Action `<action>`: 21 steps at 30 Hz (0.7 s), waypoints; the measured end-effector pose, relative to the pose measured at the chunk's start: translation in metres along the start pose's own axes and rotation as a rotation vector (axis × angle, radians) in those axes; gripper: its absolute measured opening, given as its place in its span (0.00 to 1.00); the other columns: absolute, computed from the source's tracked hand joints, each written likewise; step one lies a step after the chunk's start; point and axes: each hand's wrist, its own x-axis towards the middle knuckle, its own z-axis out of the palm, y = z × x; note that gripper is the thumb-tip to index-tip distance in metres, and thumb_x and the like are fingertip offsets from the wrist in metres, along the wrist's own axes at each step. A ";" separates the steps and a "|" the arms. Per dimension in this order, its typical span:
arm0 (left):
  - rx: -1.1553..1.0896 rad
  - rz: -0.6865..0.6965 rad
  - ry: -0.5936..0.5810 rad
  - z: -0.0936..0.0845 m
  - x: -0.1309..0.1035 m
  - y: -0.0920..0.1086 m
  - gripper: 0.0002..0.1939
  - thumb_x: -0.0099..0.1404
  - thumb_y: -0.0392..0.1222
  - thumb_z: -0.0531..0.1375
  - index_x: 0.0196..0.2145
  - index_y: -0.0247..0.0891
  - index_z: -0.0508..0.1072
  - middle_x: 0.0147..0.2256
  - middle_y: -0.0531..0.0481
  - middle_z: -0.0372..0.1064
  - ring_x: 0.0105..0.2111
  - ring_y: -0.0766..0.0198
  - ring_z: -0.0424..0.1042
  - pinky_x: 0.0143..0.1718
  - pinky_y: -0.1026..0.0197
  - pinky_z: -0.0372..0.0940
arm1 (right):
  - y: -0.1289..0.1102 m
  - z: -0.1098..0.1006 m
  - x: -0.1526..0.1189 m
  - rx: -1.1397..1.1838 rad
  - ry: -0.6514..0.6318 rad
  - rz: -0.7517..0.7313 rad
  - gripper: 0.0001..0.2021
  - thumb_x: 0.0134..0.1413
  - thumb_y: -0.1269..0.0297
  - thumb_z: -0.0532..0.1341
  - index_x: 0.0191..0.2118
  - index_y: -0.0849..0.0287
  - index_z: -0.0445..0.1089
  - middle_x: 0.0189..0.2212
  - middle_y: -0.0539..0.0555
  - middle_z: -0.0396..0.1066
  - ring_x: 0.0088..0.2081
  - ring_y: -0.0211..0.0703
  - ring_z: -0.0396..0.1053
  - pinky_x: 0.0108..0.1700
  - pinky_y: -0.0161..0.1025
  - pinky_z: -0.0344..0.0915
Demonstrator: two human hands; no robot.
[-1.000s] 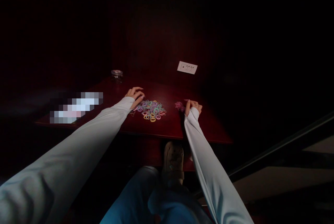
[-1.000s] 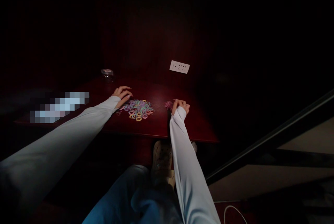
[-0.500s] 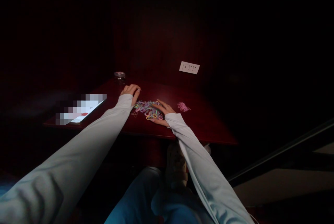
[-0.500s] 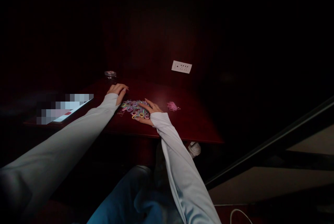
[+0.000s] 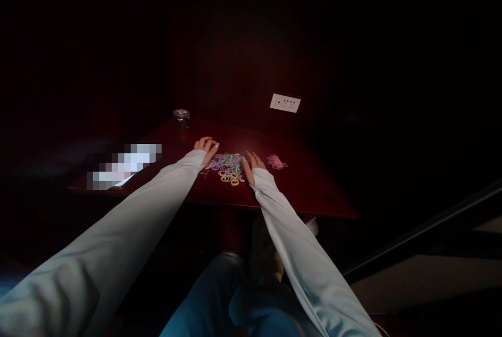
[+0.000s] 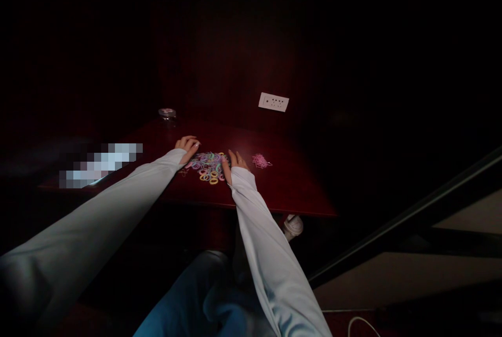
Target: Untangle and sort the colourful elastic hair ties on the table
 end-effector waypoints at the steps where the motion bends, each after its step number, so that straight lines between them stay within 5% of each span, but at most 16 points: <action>1: -0.034 0.008 -0.032 0.005 -0.001 -0.001 0.22 0.73 0.58 0.45 0.50 0.46 0.72 0.60 0.46 0.60 0.59 0.52 0.63 0.65 0.47 0.57 | 0.001 0.001 0.001 -0.009 -0.012 0.002 0.31 0.69 0.46 0.47 0.70 0.55 0.56 0.70 0.61 0.54 0.70 0.54 0.54 0.70 0.53 0.54; 9: -0.429 0.078 -0.160 0.017 0.007 -0.004 0.29 0.73 0.63 0.40 0.49 0.46 0.73 0.54 0.46 0.71 0.61 0.54 0.66 0.66 0.48 0.57 | 0.014 0.020 0.011 0.039 -0.053 -0.085 0.33 0.67 0.41 0.48 0.70 0.53 0.57 0.68 0.62 0.58 0.69 0.57 0.57 0.69 0.57 0.56; 14: -0.648 0.142 -0.289 0.025 0.008 0.007 0.34 0.71 0.68 0.41 0.47 0.42 0.76 0.60 0.42 0.68 0.65 0.53 0.62 0.67 0.47 0.56 | 0.001 0.025 0.011 -0.028 -0.115 -0.160 0.36 0.68 0.42 0.47 0.72 0.61 0.52 0.70 0.65 0.53 0.70 0.55 0.54 0.71 0.52 0.53; 18: -0.713 0.125 -0.224 0.030 0.005 0.016 0.37 0.72 0.68 0.38 0.47 0.40 0.76 0.63 0.40 0.64 0.64 0.54 0.64 0.68 0.48 0.55 | -0.004 0.024 0.013 0.011 -0.116 -0.154 0.34 0.68 0.44 0.48 0.71 0.61 0.53 0.70 0.65 0.54 0.71 0.53 0.54 0.71 0.50 0.54; 21: -0.670 0.145 -0.166 0.026 0.004 0.019 0.37 0.73 0.67 0.37 0.44 0.39 0.76 0.61 0.39 0.66 0.64 0.54 0.63 0.68 0.48 0.55 | -0.005 0.016 0.010 0.034 -0.002 -0.146 0.30 0.68 0.48 0.51 0.69 0.57 0.57 0.69 0.62 0.57 0.70 0.52 0.54 0.70 0.52 0.54</action>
